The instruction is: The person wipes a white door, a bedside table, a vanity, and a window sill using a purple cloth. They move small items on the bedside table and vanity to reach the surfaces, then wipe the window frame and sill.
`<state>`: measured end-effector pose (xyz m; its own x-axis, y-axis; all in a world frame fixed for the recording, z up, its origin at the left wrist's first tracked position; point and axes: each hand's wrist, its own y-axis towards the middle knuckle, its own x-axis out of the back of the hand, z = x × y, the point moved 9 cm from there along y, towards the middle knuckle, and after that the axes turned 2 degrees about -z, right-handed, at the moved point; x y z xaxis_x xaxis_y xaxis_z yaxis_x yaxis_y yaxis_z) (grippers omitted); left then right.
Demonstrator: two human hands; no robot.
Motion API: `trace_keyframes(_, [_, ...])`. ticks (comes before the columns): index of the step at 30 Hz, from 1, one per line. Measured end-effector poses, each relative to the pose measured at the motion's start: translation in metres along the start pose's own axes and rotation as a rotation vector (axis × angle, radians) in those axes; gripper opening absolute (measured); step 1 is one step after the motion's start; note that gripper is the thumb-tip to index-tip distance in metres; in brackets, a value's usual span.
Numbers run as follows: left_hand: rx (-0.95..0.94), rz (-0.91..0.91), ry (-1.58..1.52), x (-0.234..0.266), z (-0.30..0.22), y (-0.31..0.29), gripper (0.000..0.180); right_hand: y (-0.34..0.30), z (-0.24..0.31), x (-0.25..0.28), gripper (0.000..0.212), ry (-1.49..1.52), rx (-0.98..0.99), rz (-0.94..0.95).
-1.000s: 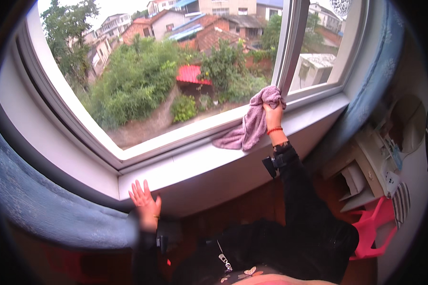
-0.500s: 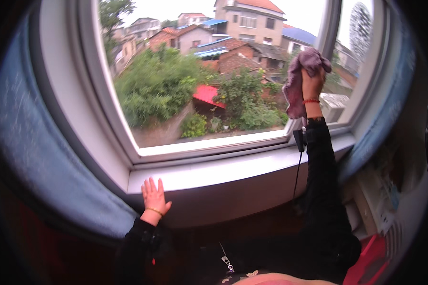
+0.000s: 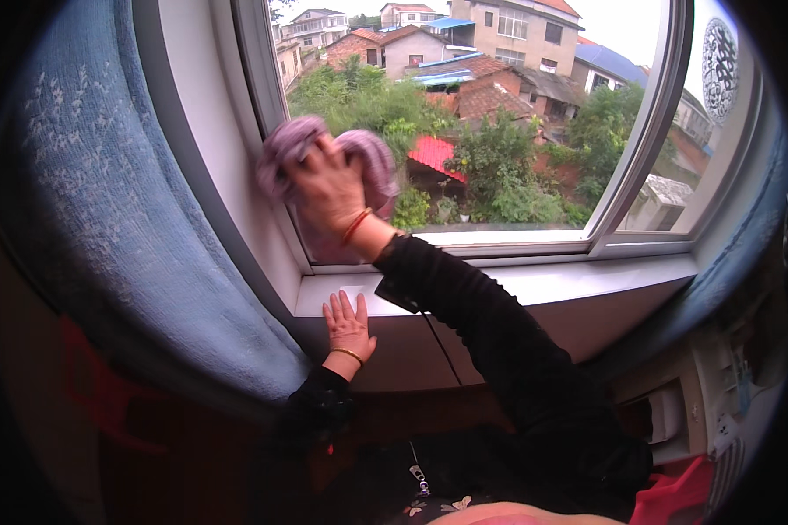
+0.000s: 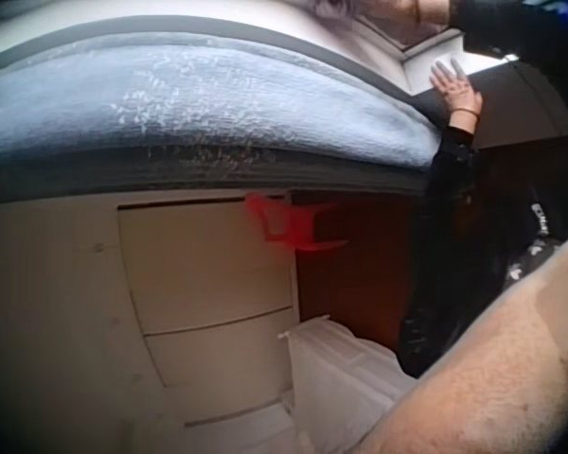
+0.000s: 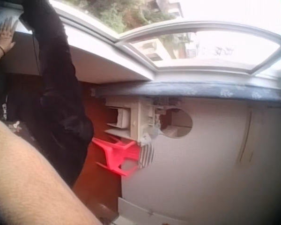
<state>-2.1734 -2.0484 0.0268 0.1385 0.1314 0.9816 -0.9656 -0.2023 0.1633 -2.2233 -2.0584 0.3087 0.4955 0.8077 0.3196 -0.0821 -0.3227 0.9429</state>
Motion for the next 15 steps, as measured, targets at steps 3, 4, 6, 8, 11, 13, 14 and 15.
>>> trace_keyframes(3, [-0.024,-0.035,-0.01,-0.004,0.003,-0.001,0.096,-0.028,0.025,-0.015,0.021,-0.003,0.196,0.001])
trace_keyframes(4, [-0.03,-0.048,-0.008,-0.004,0.005,-0.001,0.095,-0.038,0.016,-0.027,0.017,0.037,0.231,0.155])
trace_keyframes(6, [-0.041,-0.07,-0.017,-0.005,0.006,-0.002,0.094,-0.06,-0.001,-0.021,0.013,-0.011,0.383,0.21])
trace_keyframes(8, [-0.047,-0.09,-0.033,-0.005,0.007,-0.003,0.093,-0.083,-0.029,0.002,0.012,0.084,0.425,0.22])
trace_keyframes(11, [-0.053,-0.132,-0.081,0.0,0.008,-0.005,0.092,-0.12,-0.09,0.043,0.016,0.02,0.358,0.239])
trace_keyframes(13, [-0.058,-0.146,-0.105,0.002,0.008,-0.005,0.093,-0.146,-0.14,0.083,0.025,-0.085,0.28,0.167])
trace_keyframes(14, [-0.06,-0.156,-0.09,0.003,0.007,-0.005,0.093,-0.158,-0.171,0.102,0.031,-0.195,0.217,0.175])
trace_keyframes(15, [-0.059,-0.155,-0.08,0.003,0.007,-0.006,0.093,-0.166,-0.2,0.13,0.039,-0.243,0.191,0.08])
